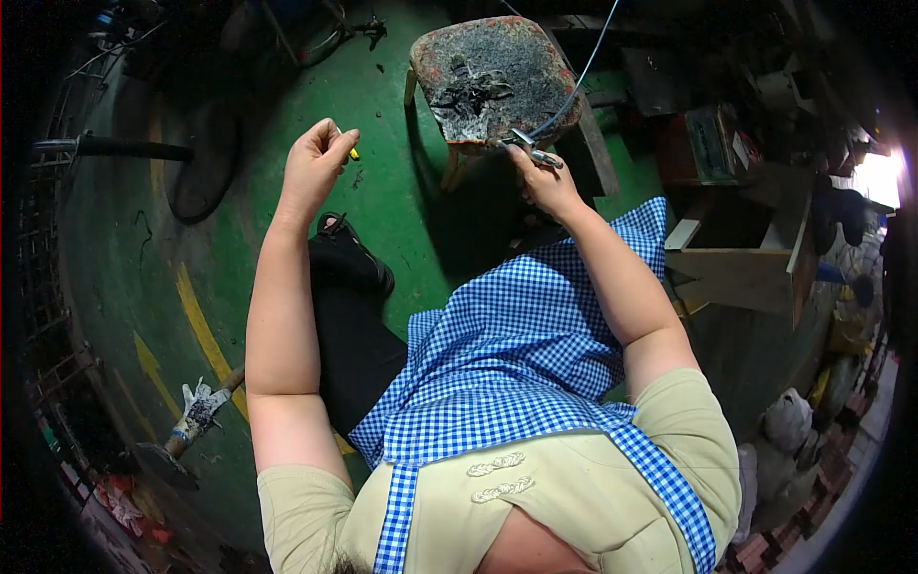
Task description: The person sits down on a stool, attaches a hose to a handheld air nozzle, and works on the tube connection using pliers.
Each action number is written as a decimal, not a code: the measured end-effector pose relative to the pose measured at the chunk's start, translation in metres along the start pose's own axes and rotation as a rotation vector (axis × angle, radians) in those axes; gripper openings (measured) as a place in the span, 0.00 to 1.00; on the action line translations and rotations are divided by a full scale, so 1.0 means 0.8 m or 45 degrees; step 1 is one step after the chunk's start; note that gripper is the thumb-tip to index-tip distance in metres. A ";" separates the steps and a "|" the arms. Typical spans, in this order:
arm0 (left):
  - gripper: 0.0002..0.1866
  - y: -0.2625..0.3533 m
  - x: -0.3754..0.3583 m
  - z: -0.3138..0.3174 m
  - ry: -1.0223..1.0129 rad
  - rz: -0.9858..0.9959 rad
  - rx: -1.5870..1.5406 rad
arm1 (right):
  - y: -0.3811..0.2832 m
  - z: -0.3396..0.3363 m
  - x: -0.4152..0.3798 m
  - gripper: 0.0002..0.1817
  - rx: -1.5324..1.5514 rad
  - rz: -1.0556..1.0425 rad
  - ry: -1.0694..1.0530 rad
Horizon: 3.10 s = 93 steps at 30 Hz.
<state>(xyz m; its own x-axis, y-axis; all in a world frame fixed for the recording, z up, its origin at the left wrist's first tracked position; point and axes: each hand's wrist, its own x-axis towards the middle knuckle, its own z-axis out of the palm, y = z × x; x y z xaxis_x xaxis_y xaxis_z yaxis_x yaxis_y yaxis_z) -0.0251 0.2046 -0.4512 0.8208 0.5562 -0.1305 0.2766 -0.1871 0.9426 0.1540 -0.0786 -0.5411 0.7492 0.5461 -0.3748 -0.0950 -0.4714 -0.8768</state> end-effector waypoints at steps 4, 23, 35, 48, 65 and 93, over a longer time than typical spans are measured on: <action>0.19 -0.001 -0.002 -0.002 0.005 -0.014 0.020 | -0.026 -0.005 -0.012 0.24 -0.017 0.134 -0.036; 0.18 -0.009 0.005 0.025 -0.037 0.012 0.115 | -0.046 -0.037 -0.063 0.33 0.875 0.014 -0.371; 0.18 -0.008 0.005 0.031 -0.052 0.024 0.172 | -0.058 -0.042 -0.056 0.31 0.927 0.071 -0.251; 0.18 0.002 0.004 0.035 -0.046 -0.012 0.145 | -0.061 -0.035 -0.050 0.30 0.832 0.058 -0.146; 0.18 0.000 0.003 0.036 -0.063 -0.009 0.106 | -0.063 -0.044 -0.044 0.30 1.044 0.103 -0.138; 0.18 0.007 0.001 0.029 -0.040 0.033 0.153 | -0.062 -0.020 -0.023 0.29 0.544 0.115 0.011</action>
<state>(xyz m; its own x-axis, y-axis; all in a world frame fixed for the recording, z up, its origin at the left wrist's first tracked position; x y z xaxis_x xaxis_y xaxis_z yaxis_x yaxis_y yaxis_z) -0.0110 0.1853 -0.4534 0.8433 0.5244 -0.1177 0.3112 -0.2981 0.9024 0.1555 -0.0759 -0.4858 0.7309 0.5092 -0.4545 -0.4214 -0.1871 -0.8874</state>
